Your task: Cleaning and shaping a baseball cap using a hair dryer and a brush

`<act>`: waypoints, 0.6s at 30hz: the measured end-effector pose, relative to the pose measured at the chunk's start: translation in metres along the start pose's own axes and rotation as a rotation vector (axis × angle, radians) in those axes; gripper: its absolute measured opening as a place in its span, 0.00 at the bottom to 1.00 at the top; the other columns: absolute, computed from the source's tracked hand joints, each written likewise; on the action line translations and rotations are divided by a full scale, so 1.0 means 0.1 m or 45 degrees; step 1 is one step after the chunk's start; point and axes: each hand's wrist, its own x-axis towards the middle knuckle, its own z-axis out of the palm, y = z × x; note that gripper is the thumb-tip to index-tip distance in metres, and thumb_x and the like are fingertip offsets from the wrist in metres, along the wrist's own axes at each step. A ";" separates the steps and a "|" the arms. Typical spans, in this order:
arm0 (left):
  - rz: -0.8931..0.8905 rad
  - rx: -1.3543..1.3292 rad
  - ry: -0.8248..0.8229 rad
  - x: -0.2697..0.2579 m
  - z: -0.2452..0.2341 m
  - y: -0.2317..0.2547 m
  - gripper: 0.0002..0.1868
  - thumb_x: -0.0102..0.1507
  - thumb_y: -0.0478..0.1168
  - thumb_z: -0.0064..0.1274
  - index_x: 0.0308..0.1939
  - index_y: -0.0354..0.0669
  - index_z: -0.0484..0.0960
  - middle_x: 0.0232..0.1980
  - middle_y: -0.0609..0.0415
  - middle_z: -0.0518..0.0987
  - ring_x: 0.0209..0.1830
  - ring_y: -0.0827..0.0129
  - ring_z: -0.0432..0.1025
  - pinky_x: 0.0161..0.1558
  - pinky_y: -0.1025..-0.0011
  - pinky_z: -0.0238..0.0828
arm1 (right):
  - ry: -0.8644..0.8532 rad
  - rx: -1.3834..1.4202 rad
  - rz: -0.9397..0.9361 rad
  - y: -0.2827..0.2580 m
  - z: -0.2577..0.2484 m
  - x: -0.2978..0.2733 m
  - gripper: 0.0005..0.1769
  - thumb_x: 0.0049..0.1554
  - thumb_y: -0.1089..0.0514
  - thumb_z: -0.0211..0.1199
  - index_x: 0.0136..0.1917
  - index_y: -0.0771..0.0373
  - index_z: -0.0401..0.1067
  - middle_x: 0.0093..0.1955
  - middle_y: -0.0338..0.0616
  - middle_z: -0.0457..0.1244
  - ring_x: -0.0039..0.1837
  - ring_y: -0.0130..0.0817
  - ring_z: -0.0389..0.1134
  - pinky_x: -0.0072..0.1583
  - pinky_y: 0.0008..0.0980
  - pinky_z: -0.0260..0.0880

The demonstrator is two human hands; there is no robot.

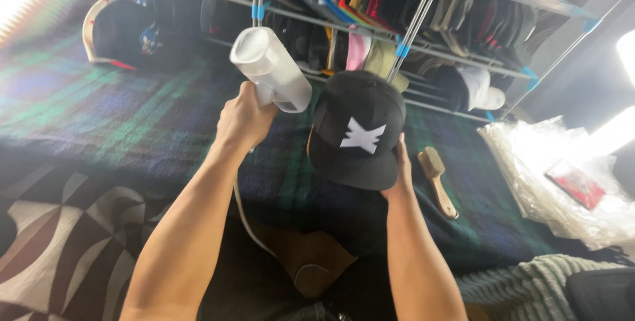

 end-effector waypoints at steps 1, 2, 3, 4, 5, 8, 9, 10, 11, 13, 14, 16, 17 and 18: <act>0.011 0.006 0.049 0.04 -0.01 0.06 0.26 0.61 0.50 0.51 0.62 0.47 0.70 0.46 0.33 0.81 0.47 0.38 0.79 0.49 0.40 0.74 | 0.016 0.012 0.025 -0.02 0.02 0.00 0.43 0.60 0.32 0.59 0.82 0.42 0.49 0.84 0.62 0.41 0.82 0.64 0.44 0.76 0.67 0.48; 0.031 -0.001 0.051 0.02 -0.13 0.25 0.26 0.61 0.50 0.51 0.62 0.47 0.70 0.46 0.33 0.81 0.47 0.38 0.79 0.49 0.40 0.74 | 0.015 0.018 0.004 -0.09 0.03 0.08 0.43 0.60 0.32 0.59 0.82 0.42 0.49 0.84 0.62 0.41 0.82 0.64 0.44 0.76 0.67 0.48; 0.204 0.114 0.079 -0.06 -0.22 0.37 0.26 0.62 0.50 0.52 0.62 0.44 0.71 0.46 0.31 0.81 0.48 0.35 0.78 0.47 0.38 0.74 | 0.025 -0.024 0.019 -0.05 -0.04 0.08 0.44 0.61 0.32 0.58 0.83 0.44 0.48 0.84 0.63 0.40 0.82 0.63 0.45 0.76 0.65 0.49; 0.378 0.226 0.105 -0.13 -0.30 0.47 0.27 0.63 0.49 0.54 0.62 0.40 0.72 0.47 0.28 0.80 0.48 0.32 0.77 0.45 0.36 0.74 | 0.034 -0.065 0.035 0.01 -0.11 0.09 0.45 0.61 0.32 0.58 0.83 0.46 0.47 0.84 0.63 0.40 0.82 0.63 0.45 0.77 0.64 0.49; 0.353 0.235 0.076 -0.15 -0.32 0.62 0.27 0.63 0.49 0.54 0.62 0.40 0.72 0.47 0.28 0.80 0.48 0.32 0.77 0.45 0.36 0.74 | 0.057 -0.071 0.066 0.02 -0.13 0.07 0.45 0.61 0.32 0.58 0.83 0.46 0.47 0.84 0.63 0.40 0.82 0.63 0.45 0.77 0.64 0.49; 0.568 0.501 -0.130 -0.19 -0.35 1.05 0.25 0.64 0.51 0.48 0.62 0.44 0.68 0.47 0.38 0.80 0.43 0.32 0.74 0.37 0.41 0.70 | 0.127 -0.096 0.127 0.01 -0.10 0.03 0.45 0.59 0.33 0.59 0.83 0.45 0.49 0.82 0.60 0.44 0.79 0.59 0.49 0.74 0.60 0.53; 0.594 0.636 -0.180 -0.19 -0.31 1.20 0.25 0.65 0.48 0.48 0.63 0.43 0.69 0.48 0.39 0.80 0.46 0.34 0.74 0.40 0.40 0.73 | 0.152 -0.098 0.131 -0.02 -0.07 0.05 0.45 0.58 0.33 0.59 0.82 0.45 0.50 0.80 0.57 0.47 0.78 0.56 0.52 0.72 0.58 0.55; 0.620 0.771 -0.230 -0.20 -0.28 1.36 0.24 0.65 0.45 0.47 0.64 0.42 0.69 0.49 0.40 0.79 0.48 0.36 0.75 0.43 0.39 0.76 | 0.177 -0.099 0.134 -0.06 -0.04 0.07 0.45 0.56 0.33 0.60 0.82 0.45 0.52 0.78 0.54 0.50 0.76 0.53 0.54 0.70 0.55 0.58; 0.624 0.772 -0.226 -0.13 -0.21 1.43 0.24 0.65 0.45 0.47 0.64 0.42 0.69 0.49 0.40 0.79 0.48 0.36 0.75 0.43 0.39 0.76 | 0.175 -0.097 0.130 -0.08 0.00 0.08 0.45 0.56 0.33 0.60 0.82 0.45 0.52 0.78 0.54 0.50 0.76 0.53 0.54 0.70 0.55 0.58; 0.566 0.697 -0.256 -0.02 -0.04 1.57 0.22 0.66 0.43 0.43 0.64 0.45 0.71 0.55 0.42 0.76 0.53 0.35 0.73 0.45 0.40 0.75 | 0.215 -0.085 0.127 -0.11 0.05 0.09 0.46 0.54 0.34 0.61 0.81 0.44 0.56 0.74 0.49 0.56 0.72 0.48 0.60 0.67 0.50 0.63; 0.567 0.700 -0.260 -0.01 -0.02 1.61 0.22 0.66 0.43 0.43 0.64 0.45 0.71 0.55 0.42 0.76 0.53 0.35 0.73 0.45 0.40 0.75 | 0.219 -0.082 0.129 -0.12 0.07 0.08 0.46 0.54 0.34 0.61 0.81 0.44 0.56 0.74 0.49 0.56 0.72 0.48 0.60 0.67 0.50 0.63; 0.533 0.751 -0.265 -0.02 0.04 1.65 0.28 0.62 0.36 0.49 0.67 0.46 0.68 0.55 0.42 0.77 0.53 0.38 0.74 0.45 0.38 0.76 | 0.279 -0.078 0.143 -0.10 0.04 0.03 0.46 0.51 0.34 0.63 0.80 0.44 0.59 0.71 0.44 0.63 0.69 0.42 0.66 0.63 0.45 0.69; 0.522 0.754 -0.275 -0.08 0.02 1.58 0.28 0.62 0.36 0.49 0.67 0.46 0.68 0.55 0.42 0.77 0.53 0.38 0.74 0.45 0.38 0.76 | 0.283 -0.080 0.156 -0.11 0.04 0.02 0.46 0.51 0.34 0.63 0.80 0.44 0.59 0.71 0.44 0.63 0.69 0.42 0.66 0.63 0.45 0.69; 0.571 0.742 -0.267 -0.13 0.00 1.51 0.23 0.64 0.39 0.45 0.65 0.44 0.69 0.53 0.41 0.77 0.50 0.36 0.74 0.43 0.37 0.76 | 0.308 -0.080 0.169 -0.12 0.05 0.01 0.46 0.49 0.35 0.63 0.79 0.44 0.61 0.69 0.41 0.66 0.67 0.39 0.68 0.61 0.42 0.71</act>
